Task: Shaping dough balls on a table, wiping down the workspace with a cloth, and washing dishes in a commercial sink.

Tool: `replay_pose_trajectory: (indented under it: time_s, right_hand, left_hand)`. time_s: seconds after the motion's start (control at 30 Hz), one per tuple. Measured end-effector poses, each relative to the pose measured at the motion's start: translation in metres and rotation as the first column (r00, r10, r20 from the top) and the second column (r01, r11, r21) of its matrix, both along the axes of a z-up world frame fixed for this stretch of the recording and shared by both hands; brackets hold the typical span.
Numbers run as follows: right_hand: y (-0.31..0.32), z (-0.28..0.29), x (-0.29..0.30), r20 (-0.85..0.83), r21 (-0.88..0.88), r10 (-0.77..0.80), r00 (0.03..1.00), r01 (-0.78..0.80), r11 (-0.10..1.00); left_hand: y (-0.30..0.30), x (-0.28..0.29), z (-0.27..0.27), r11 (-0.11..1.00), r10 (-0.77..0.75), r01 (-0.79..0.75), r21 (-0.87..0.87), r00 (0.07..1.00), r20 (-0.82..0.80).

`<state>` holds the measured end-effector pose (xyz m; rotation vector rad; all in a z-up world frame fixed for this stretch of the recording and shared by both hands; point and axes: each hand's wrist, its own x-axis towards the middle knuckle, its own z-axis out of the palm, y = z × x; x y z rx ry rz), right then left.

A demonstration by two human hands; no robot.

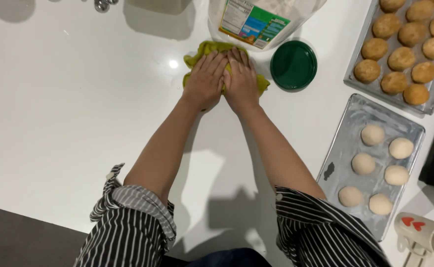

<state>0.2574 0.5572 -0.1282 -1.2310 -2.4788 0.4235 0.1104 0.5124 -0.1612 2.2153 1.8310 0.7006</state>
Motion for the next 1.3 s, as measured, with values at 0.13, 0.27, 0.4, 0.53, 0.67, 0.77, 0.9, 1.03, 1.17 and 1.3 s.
replay_pose_trajectory:
  time_s: [0.13,0.27,0.4,0.53,0.67,0.77,0.9,1.03,1.17,1.3]
  right_hand:
    - [-0.084,0.003,0.018,-0.045,-0.105,-0.06,0.997,0.056,0.993]
    - [-0.241,0.0,0.075,0.13,-0.272,0.192,0.973,-0.151,0.95]
    - [-0.219,-0.009,0.089,0.13,-0.293,0.167,0.977,-0.123,0.948]
    - [-0.109,0.006,0.049,-0.032,-0.008,-0.215,0.976,0.214,0.977]
    - [-0.005,-0.03,0.028,0.001,-0.054,-0.4,0.916,0.4,0.915]
    - [-0.021,0.032,-0.081,0.163,-0.197,-0.484,0.86,0.509,0.838]
    - [-0.078,-0.004,-0.205,-0.035,-0.003,-0.152,0.988,0.152,0.988]
    - [-0.215,-0.027,-0.281,-0.525,-0.368,0.14,0.84,-0.372,0.852]
    - [-0.363,-0.001,-0.214,-0.472,-0.258,0.531,0.704,-0.686,0.68]
    - [-0.34,0.001,-0.046,-0.4,0.03,0.633,0.662,-0.681,0.731]
  left_hand:
    - [-0.096,0.022,0.015,0.996,0.061,-0.057,0.073,0.997,-0.057]
    - [-0.257,0.047,0.031,0.936,-0.118,0.097,-0.338,0.992,-0.044]
    - [-0.23,0.067,0.046,0.978,-0.018,0.033,-0.204,0.997,0.077]
    - [-0.096,0.044,0.081,0.986,0.002,0.052,-0.159,0.947,0.322]
    - [-0.112,-0.008,0.142,0.995,0.051,-0.083,0.047,0.883,0.467]
    - [-0.188,-0.059,0.108,0.956,0.285,-0.281,-0.087,0.806,0.52]
    - [-0.235,-0.111,0.1,0.705,0.675,-0.61,-0.361,0.423,0.605]
    - [-0.245,-0.144,0.124,0.654,0.606,-0.756,-0.029,0.501,0.618]
    - [-0.255,-0.165,0.148,0.629,0.696,-0.776,-0.045,0.537,0.476]
    - [-0.302,-0.209,0.099,0.648,0.749,-0.756,-0.094,0.61,0.259]
